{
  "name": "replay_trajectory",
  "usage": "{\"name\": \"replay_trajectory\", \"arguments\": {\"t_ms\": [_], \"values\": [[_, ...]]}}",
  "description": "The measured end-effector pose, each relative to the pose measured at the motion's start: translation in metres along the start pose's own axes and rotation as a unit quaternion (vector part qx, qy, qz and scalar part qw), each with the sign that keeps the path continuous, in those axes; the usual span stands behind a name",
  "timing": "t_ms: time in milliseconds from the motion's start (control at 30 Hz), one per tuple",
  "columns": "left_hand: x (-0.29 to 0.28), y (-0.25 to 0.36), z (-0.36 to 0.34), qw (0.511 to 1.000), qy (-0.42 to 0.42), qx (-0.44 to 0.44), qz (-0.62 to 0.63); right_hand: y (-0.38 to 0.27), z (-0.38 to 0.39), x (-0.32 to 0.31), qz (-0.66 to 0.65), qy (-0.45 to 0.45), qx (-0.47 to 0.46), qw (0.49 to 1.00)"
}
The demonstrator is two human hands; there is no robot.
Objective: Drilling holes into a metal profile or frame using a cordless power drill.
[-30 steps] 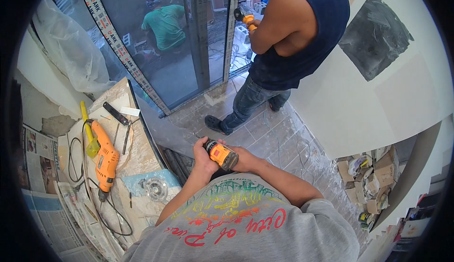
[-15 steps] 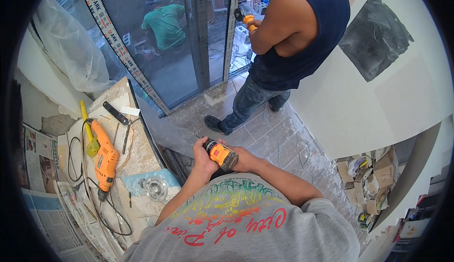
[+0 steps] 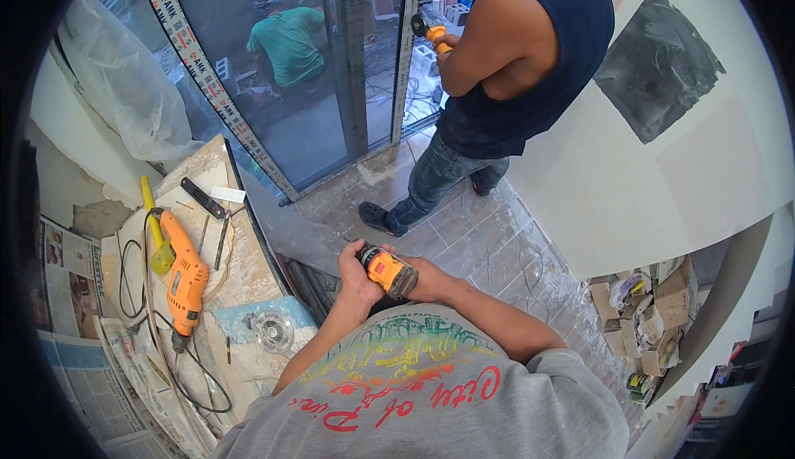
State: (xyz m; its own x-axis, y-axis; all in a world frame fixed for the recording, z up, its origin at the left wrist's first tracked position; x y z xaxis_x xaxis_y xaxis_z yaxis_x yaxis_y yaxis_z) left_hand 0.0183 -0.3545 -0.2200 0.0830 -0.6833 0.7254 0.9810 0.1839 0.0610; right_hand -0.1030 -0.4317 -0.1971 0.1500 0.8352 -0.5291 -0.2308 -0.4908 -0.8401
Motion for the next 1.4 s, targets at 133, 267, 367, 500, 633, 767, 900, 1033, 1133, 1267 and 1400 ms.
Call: {"name": "replay_trajectory", "arguments": {"t_ms": [133, 267, 367, 500, 633, 767, 900, 1033, 1133, 1267, 1400], "values": [[0.0006, -0.0006, 0.0001, 1.000, 0.001, 0.003, -0.009, 0.0036, -0.0001, 0.0014, 0.003, 0.006, -0.010, 1.000], [0.0017, 0.0003, 0.0024, 1.000, 0.009, 0.009, -0.009, 0.0022, 0.0003, 0.0012, 0.007, 0.007, -0.009, 1.000], [0.0029, 0.0003, 0.0046, 1.000, 0.005, 0.004, -0.008, 0.0011, 0.0002, 0.0012, 0.004, 0.012, -0.002, 1.000], [0.0018, 0.0001, 0.0026, 1.000, 0.005, -0.003, -0.008, 0.0064, 0.0003, 0.0036, 0.006, 0.016, -0.009, 1.000], [-0.0017, 0.0001, -0.0009, 1.000, 0.004, 0.002, -0.003, 0.0055, -0.0006, 0.0037, 0.022, 0.013, -0.019, 1.000], [0.0005, 0.0001, 0.0013, 1.000, -0.004, 0.001, -0.008, 0.0037, -0.0001, 0.0022, 0.009, 0.006, -0.015, 1.000], [0.0019, -0.0001, 0.0022, 1.000, -0.007, -0.002, -0.008, 0.0027, 0.0010, 0.0013, -0.007, 0.010, -0.005, 1.000], [0.0024, 0.0001, 0.0036, 1.000, -0.013, -0.009, -0.003, -0.0025, 0.0017, -0.0002, -0.018, 0.010, 0.010, 1.000], [0.0043, -0.0008, 0.0043, 1.000, -0.012, -0.003, -0.007, -0.0008, 0.0011, 0.0003, -0.001, 0.010, 0.003, 1.000], [0.0033, -0.0004, 0.0029, 1.000, -0.008, 0.003, -0.004, -0.0002, 0.0011, 0.0005, -0.008, 0.015, -0.008, 1.000], [0.0001, 0.0004, 0.0000, 1.000, -0.005, 0.000, -0.001, -0.0018, -0.0005, -0.0003, 0.013, -0.005, 0.009, 1.000]]}}
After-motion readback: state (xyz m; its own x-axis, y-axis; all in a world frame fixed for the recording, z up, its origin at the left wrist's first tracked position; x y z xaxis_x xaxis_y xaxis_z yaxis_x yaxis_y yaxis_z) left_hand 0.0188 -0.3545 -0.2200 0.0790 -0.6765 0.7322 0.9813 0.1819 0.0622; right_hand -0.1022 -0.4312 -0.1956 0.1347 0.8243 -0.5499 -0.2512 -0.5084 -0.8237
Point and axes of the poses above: each hand's wrist, its own z-axis away from the middle knuckle, its own x-axis out of the palm, y = z × x, the point moved 2 cm from there along -z, towards the middle knuckle
